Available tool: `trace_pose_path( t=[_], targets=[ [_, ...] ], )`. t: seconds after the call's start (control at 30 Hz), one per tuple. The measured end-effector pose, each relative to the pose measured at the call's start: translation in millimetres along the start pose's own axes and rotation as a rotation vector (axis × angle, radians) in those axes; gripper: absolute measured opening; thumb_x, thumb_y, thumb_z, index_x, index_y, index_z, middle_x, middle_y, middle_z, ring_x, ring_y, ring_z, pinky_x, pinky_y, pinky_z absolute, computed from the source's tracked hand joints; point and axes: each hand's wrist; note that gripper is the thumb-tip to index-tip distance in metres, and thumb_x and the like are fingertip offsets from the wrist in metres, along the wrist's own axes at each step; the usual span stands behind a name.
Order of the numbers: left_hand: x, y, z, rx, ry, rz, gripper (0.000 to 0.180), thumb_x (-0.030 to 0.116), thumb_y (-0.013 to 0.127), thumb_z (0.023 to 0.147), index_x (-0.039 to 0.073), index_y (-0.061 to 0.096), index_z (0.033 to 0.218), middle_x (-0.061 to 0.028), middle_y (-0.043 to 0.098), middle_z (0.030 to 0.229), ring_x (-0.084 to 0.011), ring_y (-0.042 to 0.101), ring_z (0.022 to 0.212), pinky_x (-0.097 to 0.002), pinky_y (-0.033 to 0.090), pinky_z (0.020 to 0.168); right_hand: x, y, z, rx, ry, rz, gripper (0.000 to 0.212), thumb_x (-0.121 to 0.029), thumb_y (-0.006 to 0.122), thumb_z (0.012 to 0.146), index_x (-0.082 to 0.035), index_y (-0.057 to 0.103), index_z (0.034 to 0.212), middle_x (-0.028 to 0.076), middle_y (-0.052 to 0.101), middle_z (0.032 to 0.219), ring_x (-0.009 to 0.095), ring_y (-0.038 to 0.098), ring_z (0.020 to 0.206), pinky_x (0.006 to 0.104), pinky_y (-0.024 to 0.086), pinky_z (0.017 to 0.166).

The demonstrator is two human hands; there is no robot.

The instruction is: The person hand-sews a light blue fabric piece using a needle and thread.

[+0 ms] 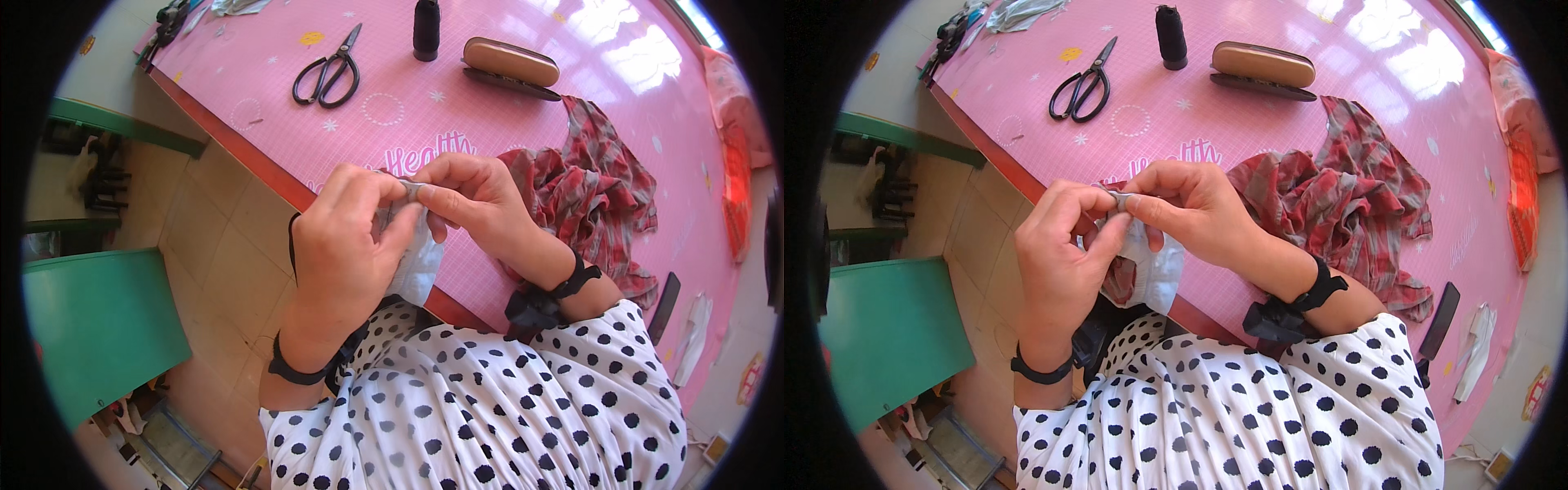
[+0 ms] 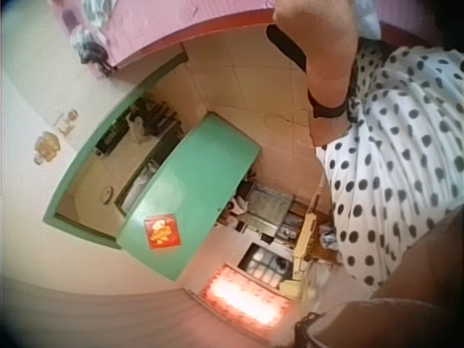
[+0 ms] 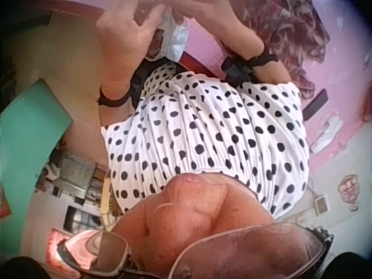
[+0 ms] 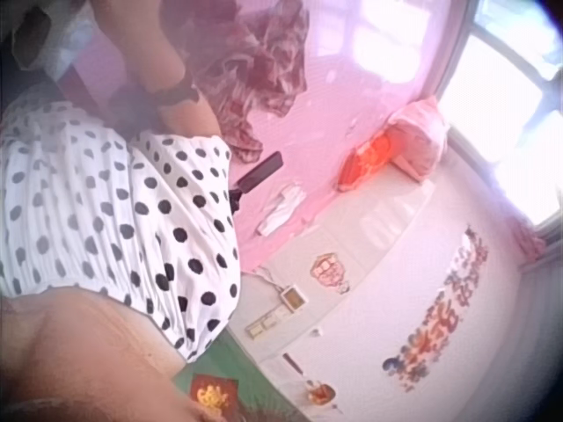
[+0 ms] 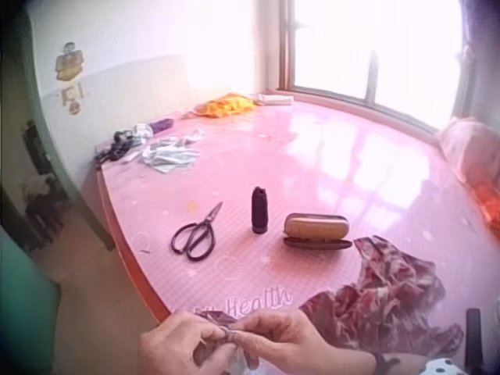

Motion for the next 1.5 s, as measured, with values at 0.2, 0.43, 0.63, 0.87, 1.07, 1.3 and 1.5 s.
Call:
trace_pose_path(
  t=[0.2,0.43,0.63,0.87,1.07,1.3,1.5],
  targets=[
    [11.0,-23.6,0.9,-0.135,-0.341,-0.513,0.006,-0.005,0.061,0.073,0.0,0.057,0.075,-0.0058,0.055,0.072,-0.0086,0.055,0.059,-0.0218,0.041,0.051,-0.5,-2.5,-1.0,0.039,0.003,-0.013,0.014,-0.009,0.06,0.092,0.004,0.062,0.095,0.003,0.063,0.08,0.006,0.057,0.062,0.0198,0.048,0.056],
    [-2.9,-114.4,-20.5,-0.459,0.275,-0.878,0.01,0.004,0.065,0.067,0.003,0.056,0.061,-0.0075,0.06,0.068,-0.0142,0.053,0.051,-0.0237,0.034,0.043,1.7,-1.7,3.8,0.032,-0.007,0.036,0.013,-0.009,0.059,0.092,0.003,0.062,0.095,0.0,0.058,0.075,0.005,0.056,0.061,0.0205,0.048,0.056],
    [22.5,-116.9,-26.9,-0.541,0.729,-1.3,0.016,0.006,0.064,0.075,0.01,0.061,0.059,-0.0022,0.058,0.062,-0.0101,0.049,0.045,-0.0187,0.027,0.043,3.0,-4.8,1.1,0.071,-0.007,0.026,0.012,-0.009,0.058,0.092,0.003,0.062,0.096,0.001,0.059,0.076,0.006,0.056,0.06,0.0206,0.047,0.056],
    [40.3,-143.6,-25.5,-0.792,0.989,-1.116,0.013,0.008,0.055,0.079,0.008,0.059,0.066,-0.0044,0.058,0.07,-0.0112,0.052,0.055,-0.0211,0.031,0.049,4.4,-6.2,2.5,0.076,-0.023,0.037,0.012,-0.008,0.058,0.092,0.003,0.061,0.096,0.002,0.059,0.077,0.006,0.057,0.06,0.0206,0.047,0.056],
    [16.9,-132.7,-45.4,-0.385,0.782,-1.063,0.013,0.007,0.067,0.073,0.009,0.06,0.063,-0.0015,0.059,0.065,-0.0086,0.047,0.045,-0.0196,0.025,0.044,2.8,-3.6,0.1,0.06,-0.04,0.032,0.012,-0.008,0.059,0.092,0.003,0.061,0.096,0.001,0.06,0.077,0.006,0.057,0.061,0.0202,0.047,0.056],
    [12.8,-47.0,-13.4,-0.139,0.031,-0.126,0.024,0.01,0.079,0.068,0.005,0.059,0.079,-0.0038,0.056,0.074,-0.0137,0.056,0.06,-0.025,0.04,0.047,3.3,-2.9,-6.0,0.032,-0.051,-0.084,0.012,-0.008,0.059,0.092,0.002,0.061,0.097,0.001,0.061,0.079,0.005,0.058,0.063,0.0195,0.047,0.057],
    [4.7,-7.0,-14.7,-0.026,0.026,0.091,0.015,0.003,0.072,0.073,0.005,0.059,0.08,-0.0077,0.053,0.073,-0.0204,0.056,0.056,-0.0299,0.046,0.05,5.3,1.9,-2.7,-0.001,-0.072,-0.052,0.013,-0.008,0.06,0.091,0.003,0.062,0.099,0.002,0.063,0.08,0.005,0.058,0.064,0.0184,0.048,0.057]
  ],
)
Point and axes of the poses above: each hand's wrist, its own z-axis towards the middle knuckle, its own y-axis out of the palm, x = y × z
